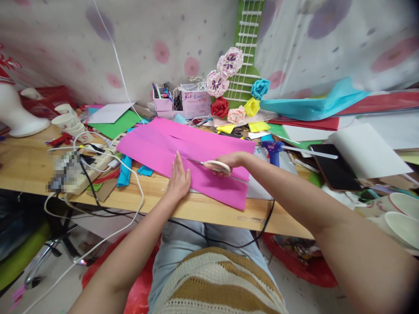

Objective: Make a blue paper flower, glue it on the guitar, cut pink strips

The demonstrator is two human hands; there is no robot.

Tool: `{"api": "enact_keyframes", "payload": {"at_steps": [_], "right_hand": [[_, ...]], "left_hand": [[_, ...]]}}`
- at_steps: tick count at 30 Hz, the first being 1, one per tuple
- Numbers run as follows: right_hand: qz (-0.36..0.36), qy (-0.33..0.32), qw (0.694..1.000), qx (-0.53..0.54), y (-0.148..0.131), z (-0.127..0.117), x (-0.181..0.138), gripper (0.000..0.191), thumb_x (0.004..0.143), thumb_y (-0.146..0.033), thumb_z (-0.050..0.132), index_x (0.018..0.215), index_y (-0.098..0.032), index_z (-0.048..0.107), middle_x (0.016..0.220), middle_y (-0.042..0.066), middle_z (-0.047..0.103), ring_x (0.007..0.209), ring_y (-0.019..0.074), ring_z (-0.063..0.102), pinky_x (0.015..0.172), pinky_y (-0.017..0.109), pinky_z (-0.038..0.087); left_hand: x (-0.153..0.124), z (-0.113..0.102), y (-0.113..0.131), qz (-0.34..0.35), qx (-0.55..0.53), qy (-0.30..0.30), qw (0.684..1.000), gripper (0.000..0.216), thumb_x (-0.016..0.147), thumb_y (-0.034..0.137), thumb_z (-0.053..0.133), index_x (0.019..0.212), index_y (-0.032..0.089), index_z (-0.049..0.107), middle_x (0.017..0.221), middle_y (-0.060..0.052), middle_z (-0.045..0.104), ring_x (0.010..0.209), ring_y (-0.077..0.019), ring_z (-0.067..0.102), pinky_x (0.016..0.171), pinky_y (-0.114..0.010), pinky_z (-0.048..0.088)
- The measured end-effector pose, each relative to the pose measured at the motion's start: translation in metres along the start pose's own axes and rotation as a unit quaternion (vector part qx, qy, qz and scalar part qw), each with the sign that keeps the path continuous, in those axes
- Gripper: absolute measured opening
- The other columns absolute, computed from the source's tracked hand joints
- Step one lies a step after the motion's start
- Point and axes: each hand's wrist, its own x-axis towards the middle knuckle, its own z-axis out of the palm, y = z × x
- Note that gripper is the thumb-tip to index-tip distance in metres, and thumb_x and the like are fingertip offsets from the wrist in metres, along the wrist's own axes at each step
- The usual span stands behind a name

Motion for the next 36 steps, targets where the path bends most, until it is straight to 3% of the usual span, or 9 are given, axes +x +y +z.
{"api": "enact_keyframes", "payload": {"at_steps": [4, 12, 24, 30, 36], "right_hand": [[0.012, -0.025, 1.0, -0.013, -0.007, 0.0, 0.0, 0.054, 0.079, -0.068, 0.041, 0.08, -0.014, 0.049, 0.059, -0.001, 0.051, 0.047, 0.0063, 0.048, 0.045, 0.018, 0.037], [0.005, -0.003, 0.999, -0.034, -0.016, 0.002, 0.006, 0.064, 0.074, -0.075, 0.04, 0.083, -0.013, 0.051, 0.067, 0.003, 0.058, 0.057, 0.01, 0.057, 0.052, 0.02, 0.044], [-0.034, 0.014, 0.998, -0.059, -0.009, -0.001, 0.013, 0.063, 0.073, -0.075, 0.042, 0.076, -0.013, 0.052, 0.063, 0.002, 0.056, 0.057, 0.0102, 0.055, 0.05, 0.02, 0.04], [-0.013, -0.016, 0.999, -0.047, -0.014, -0.003, 0.012, 0.061, 0.076, -0.072, 0.041, 0.08, -0.013, 0.052, 0.065, 0.003, 0.057, 0.056, 0.0093, 0.055, 0.048, 0.019, 0.039], [-0.012, -0.014, 0.999, -0.05, -0.024, -0.003, 0.015, 0.069, 0.068, -0.08, 0.039, 0.081, -0.013, 0.05, 0.066, 0.002, 0.056, 0.054, 0.0093, 0.054, 0.049, 0.02, 0.04]], "left_hand": [[0.0, -0.001, 0.002, -0.004, 0.001, 0.005, 1.0, 0.071, 0.083, 0.021, 0.036, 0.144, 0.008, 0.002, 0.152, -0.015, 0.006, 0.14, -0.0219, 0.008, 0.115, -0.044, 0.011], [0.0, -0.005, 0.0, -0.019, -0.059, 0.062, 0.996, 0.073, 0.08, 0.018, 0.038, 0.145, 0.012, 0.004, 0.153, -0.011, 0.005, 0.14, -0.0211, 0.006, 0.116, -0.041, 0.007], [0.002, -0.007, 0.0, -0.066, -0.092, 0.073, 0.991, 0.074, 0.079, 0.014, 0.036, 0.144, 0.009, 0.002, 0.153, -0.012, 0.007, 0.14, -0.0184, 0.007, 0.116, -0.038, 0.009], [0.002, -0.006, -0.005, -0.059, -0.114, 0.087, 0.988, 0.073, 0.08, 0.013, 0.034, 0.145, 0.014, -0.001, 0.153, -0.011, 0.009, 0.14, -0.0168, 0.011, 0.115, -0.038, 0.011], [0.003, -0.001, -0.019, -0.06, -0.122, 0.11, 0.985, 0.073, 0.081, 0.012, 0.032, 0.145, 0.018, -0.003, 0.152, -0.009, 0.013, 0.139, -0.016, 0.014, 0.114, -0.038, 0.017]]}}
